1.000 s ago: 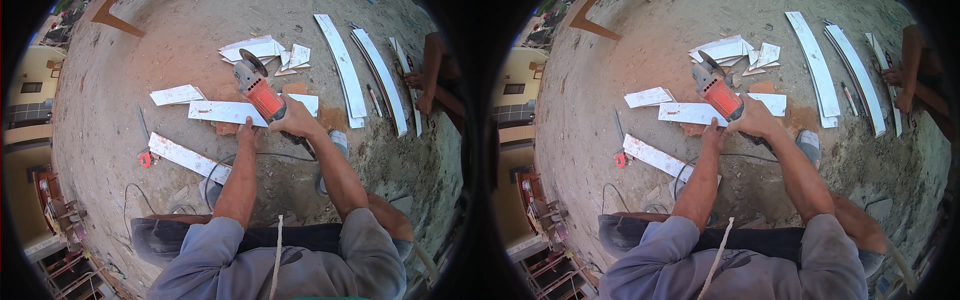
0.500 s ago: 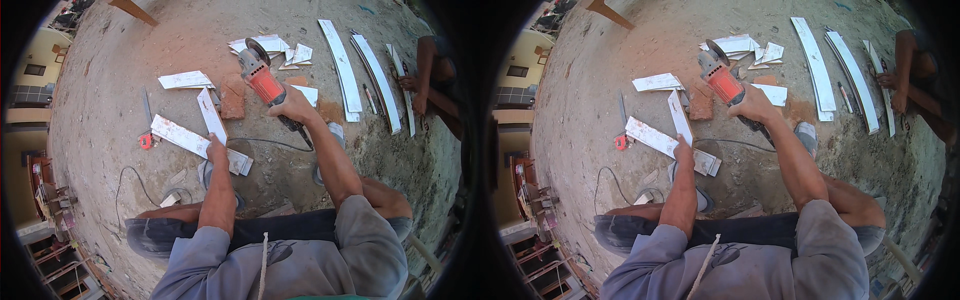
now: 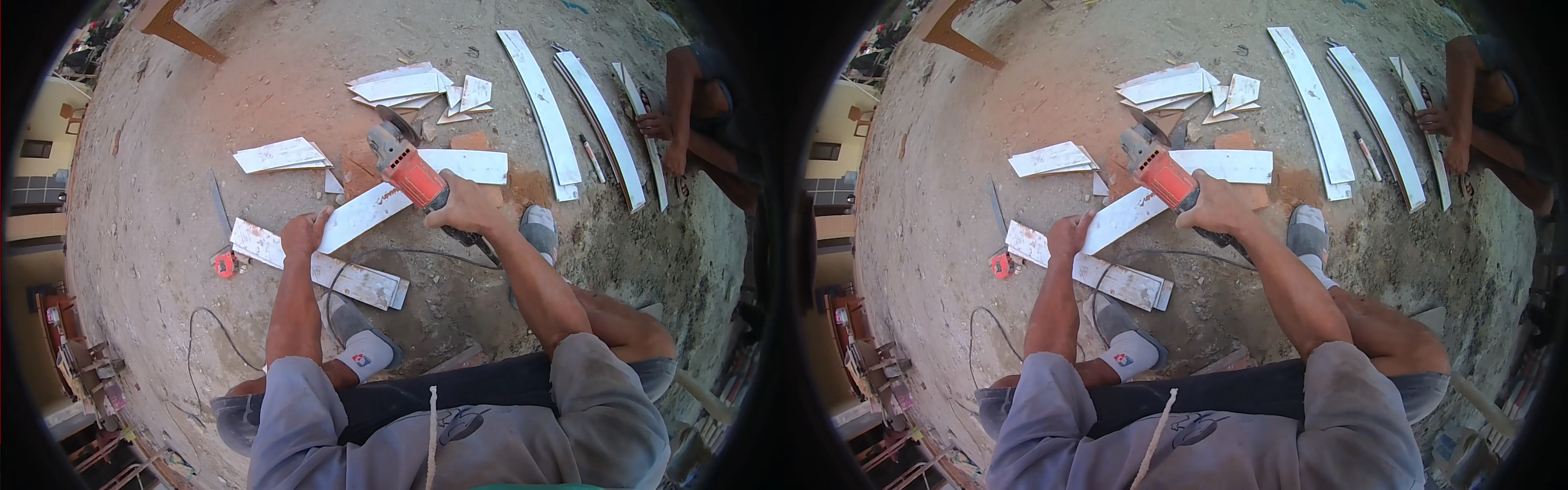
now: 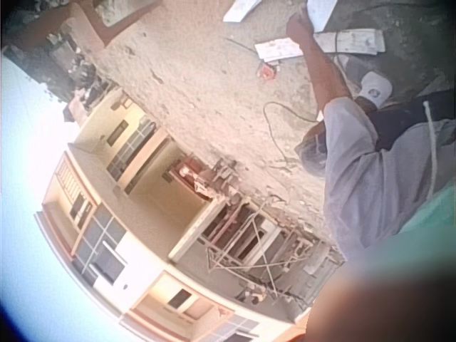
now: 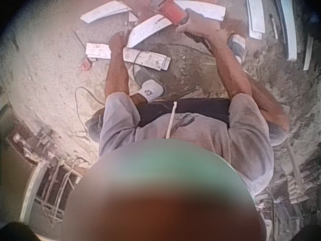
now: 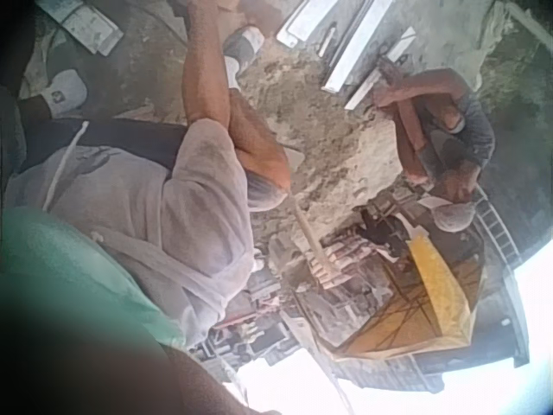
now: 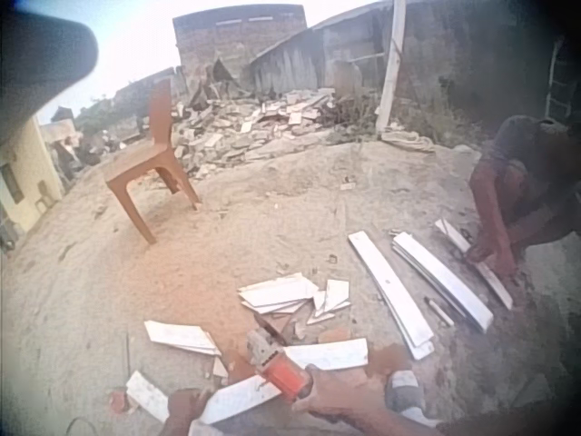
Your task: Cutting tiles using a handheld angle grinder on the ground.
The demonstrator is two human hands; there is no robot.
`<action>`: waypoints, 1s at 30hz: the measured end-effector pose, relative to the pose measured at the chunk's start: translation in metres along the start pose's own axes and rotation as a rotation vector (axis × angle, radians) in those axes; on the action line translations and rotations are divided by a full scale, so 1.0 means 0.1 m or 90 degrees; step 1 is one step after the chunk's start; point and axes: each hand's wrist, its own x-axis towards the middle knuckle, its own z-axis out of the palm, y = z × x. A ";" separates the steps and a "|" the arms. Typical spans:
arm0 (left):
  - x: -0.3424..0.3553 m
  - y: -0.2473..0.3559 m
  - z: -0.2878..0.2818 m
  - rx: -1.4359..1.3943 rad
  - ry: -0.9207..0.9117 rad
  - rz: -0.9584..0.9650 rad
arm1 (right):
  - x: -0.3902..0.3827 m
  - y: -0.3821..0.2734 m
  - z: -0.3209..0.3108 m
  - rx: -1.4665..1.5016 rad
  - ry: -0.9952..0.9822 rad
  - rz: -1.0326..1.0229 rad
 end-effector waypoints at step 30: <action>0.59 0.45 0.72 -1.174 0.249 -0.312 | 0.20 0.25 0.28 0.090 0.052 0.003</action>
